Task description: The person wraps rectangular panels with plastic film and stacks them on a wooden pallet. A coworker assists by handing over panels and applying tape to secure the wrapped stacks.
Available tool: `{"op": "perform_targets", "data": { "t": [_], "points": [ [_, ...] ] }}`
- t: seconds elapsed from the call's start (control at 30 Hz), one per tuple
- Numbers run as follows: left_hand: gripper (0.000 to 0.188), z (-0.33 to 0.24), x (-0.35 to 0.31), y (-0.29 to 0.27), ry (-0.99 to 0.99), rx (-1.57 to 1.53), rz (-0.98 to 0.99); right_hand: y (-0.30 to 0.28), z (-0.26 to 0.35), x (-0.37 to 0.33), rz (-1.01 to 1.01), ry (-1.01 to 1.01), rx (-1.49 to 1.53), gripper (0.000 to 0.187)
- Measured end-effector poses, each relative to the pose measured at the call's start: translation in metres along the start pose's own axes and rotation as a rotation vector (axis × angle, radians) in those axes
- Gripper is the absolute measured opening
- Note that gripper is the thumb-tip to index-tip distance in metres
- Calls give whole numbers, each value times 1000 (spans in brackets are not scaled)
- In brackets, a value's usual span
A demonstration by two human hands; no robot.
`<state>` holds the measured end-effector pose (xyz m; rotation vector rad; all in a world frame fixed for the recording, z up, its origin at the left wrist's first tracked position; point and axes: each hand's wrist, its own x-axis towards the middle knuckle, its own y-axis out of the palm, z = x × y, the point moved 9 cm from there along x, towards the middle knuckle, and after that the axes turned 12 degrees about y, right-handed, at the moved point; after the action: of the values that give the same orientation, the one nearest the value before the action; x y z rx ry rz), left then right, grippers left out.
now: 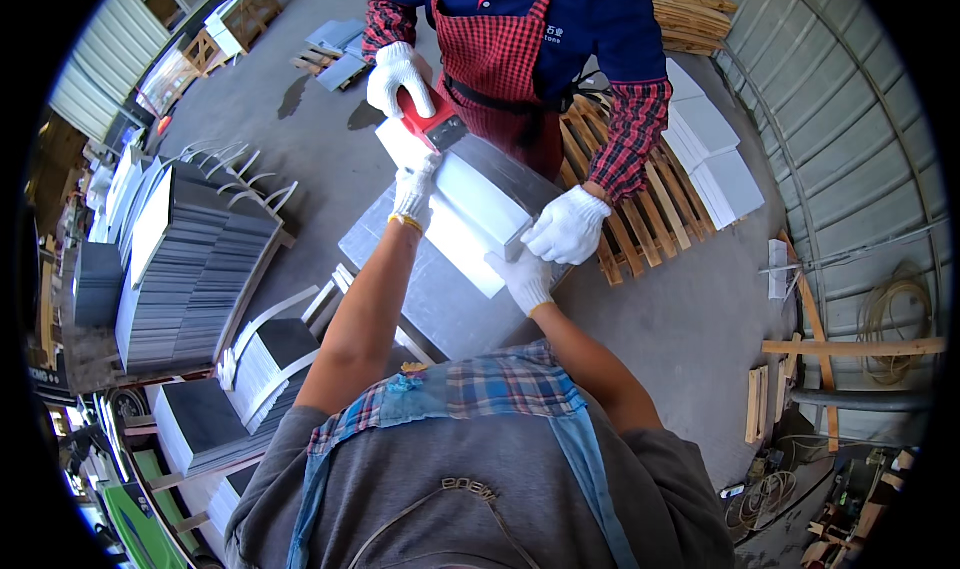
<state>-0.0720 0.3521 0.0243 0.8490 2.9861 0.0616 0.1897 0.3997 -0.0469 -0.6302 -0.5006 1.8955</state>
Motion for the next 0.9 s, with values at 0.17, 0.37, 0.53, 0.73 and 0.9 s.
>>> {"op": "perform_targets", "data": {
  "t": [0.17, 0.37, 0.53, 0.73, 0.9],
  "points": [
    [55, 6, 8, -4, 268, 147, -16, 9, -11, 4, 0, 82, -133, 99],
    [54, -4, 3, 0, 293, 179, -40, 30, -23, 23, 57, -66, 420, 110],
    [53, -10, -3, -4, 253, 172, -84, 7, -7, 0, 78, -20, 414, 114],
    [50, -20, -13, 2, 233, 92, -92, -38, 47, -12, -70, -217, 463, 116],
    [52, 8, 4, 3, 282, -167, -27, -50, 75, -18, -91, -238, 329, 114]
  ]
}}
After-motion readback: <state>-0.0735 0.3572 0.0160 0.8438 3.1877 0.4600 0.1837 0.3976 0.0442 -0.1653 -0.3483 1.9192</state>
